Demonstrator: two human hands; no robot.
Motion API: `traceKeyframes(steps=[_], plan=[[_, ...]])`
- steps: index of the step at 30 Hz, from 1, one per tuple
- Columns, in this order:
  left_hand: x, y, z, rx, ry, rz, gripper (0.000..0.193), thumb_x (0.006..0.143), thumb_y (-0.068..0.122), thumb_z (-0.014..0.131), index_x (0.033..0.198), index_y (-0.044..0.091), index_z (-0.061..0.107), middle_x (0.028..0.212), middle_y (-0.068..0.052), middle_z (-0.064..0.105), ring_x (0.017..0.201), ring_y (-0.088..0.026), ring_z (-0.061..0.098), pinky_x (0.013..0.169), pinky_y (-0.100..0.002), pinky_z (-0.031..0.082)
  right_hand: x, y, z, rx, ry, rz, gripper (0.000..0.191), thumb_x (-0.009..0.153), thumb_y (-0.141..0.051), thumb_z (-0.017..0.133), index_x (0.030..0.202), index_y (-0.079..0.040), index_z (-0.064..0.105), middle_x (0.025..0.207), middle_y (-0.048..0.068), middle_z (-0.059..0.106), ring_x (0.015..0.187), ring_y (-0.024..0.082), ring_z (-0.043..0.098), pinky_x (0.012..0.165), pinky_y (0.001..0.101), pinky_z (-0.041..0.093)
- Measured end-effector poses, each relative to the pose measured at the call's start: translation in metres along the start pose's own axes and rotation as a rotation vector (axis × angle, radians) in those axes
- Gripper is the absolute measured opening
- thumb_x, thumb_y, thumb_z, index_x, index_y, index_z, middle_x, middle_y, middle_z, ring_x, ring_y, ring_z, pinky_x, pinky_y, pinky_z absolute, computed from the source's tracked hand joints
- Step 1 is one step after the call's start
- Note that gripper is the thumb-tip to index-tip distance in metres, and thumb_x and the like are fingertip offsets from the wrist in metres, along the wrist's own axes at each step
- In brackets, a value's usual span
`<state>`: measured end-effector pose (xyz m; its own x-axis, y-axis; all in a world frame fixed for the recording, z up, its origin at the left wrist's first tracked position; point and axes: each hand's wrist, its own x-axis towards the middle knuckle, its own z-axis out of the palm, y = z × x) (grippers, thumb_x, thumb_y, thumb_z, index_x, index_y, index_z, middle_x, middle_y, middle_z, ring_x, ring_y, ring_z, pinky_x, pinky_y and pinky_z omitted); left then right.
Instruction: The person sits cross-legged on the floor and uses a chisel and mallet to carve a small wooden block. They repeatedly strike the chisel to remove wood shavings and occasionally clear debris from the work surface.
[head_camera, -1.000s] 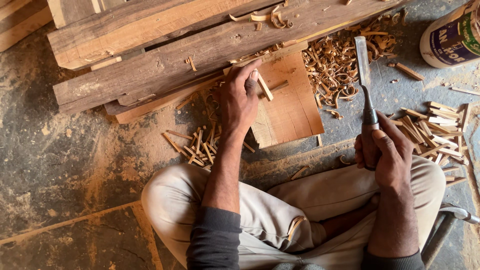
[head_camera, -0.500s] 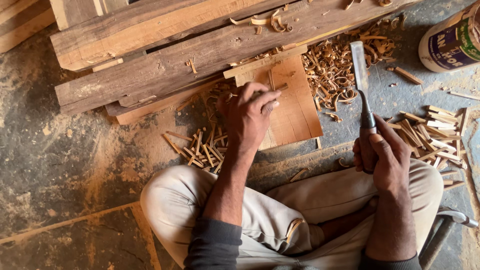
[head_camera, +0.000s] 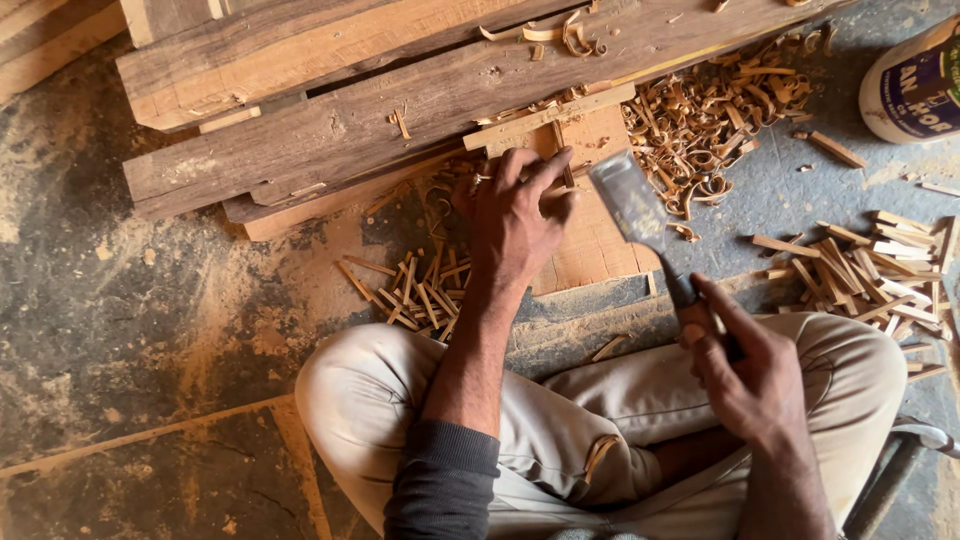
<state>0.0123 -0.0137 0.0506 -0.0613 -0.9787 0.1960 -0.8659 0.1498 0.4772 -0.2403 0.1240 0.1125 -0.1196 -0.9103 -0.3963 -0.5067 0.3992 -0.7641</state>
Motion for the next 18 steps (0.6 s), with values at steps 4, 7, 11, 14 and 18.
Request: traceKeyframes(steps=[4, 7, 11, 14, 18], plan=[[0.0, -0.002, 0.006, 0.005, 0.03, 0.009, 0.05, 0.082, 0.035, 0.089, 0.128, 0.032, 0.07, 0.119, 0.0, 0.062, 0.103, -0.018, 0.063, 0.11, -0.058, 0.032, -0.005, 0.0, 0.006, -0.199, -0.013, 0.018, 0.06, 0.092, -0.03, 0.066, 0.151, -0.028, 0.057, 0.081, 0.013, 0.079, 0.066, 0.016, 0.074, 0.065, 0.0339, 0.06], [-0.002, -0.006, 0.008, 0.023, 0.029, 0.026, 0.058, 0.078, 0.033, 0.09, 0.131, 0.034, 0.068, 0.121, 0.002, 0.06, 0.107, -0.017, 0.063, 0.112, -0.057, 0.034, -0.004, 0.002, 0.013, -0.275, -0.026, -0.041, 0.059, 0.091, -0.03, 0.065, 0.149, -0.029, 0.057, 0.097, 0.014, 0.079, 0.065, 0.018, 0.075, 0.067, 0.036, 0.062], [-0.004, -0.009, 0.01, 0.036, 0.056, 0.061, 0.066, 0.074, 0.032, 0.091, 0.135, 0.034, 0.065, 0.125, -0.002, 0.056, 0.113, -0.021, 0.06, 0.109, -0.056, 0.035, -0.005, 0.005, 0.022, -0.319, -0.015, -0.047, 0.056, 0.093, -0.033, 0.064, 0.148, -0.03, 0.055, 0.11, 0.013, 0.079, 0.068, 0.02, 0.076, 0.065, 0.0378, 0.064], [-0.005, -0.01, 0.014, 0.054, 0.07, 0.061, 0.068, 0.072, 0.031, 0.091, 0.134, 0.034, 0.064, 0.125, -0.002, 0.056, 0.115, -0.023, 0.058, 0.107, -0.056, 0.037, -0.009, 0.003, 0.032, -0.314, 0.038, -0.254, 0.055, 0.097, -0.032, 0.06, 0.15, -0.022, 0.052, 0.112, 0.016, 0.077, 0.073, 0.022, 0.077, 0.064, 0.0361, 0.064], [-0.006, -0.011, 0.02, 0.033, 0.09, 0.051, 0.063, 0.076, 0.029, 0.091, 0.134, 0.036, 0.066, 0.124, 0.002, 0.057, 0.116, -0.02, 0.059, 0.108, -0.056, 0.039, -0.017, -0.012, 0.039, -0.336, 0.129, -0.352, 0.051, 0.101, -0.028, 0.059, 0.151, -0.018, 0.054, 0.11, 0.021, 0.075, 0.083, 0.033, 0.075, 0.065, 0.041, 0.061]])
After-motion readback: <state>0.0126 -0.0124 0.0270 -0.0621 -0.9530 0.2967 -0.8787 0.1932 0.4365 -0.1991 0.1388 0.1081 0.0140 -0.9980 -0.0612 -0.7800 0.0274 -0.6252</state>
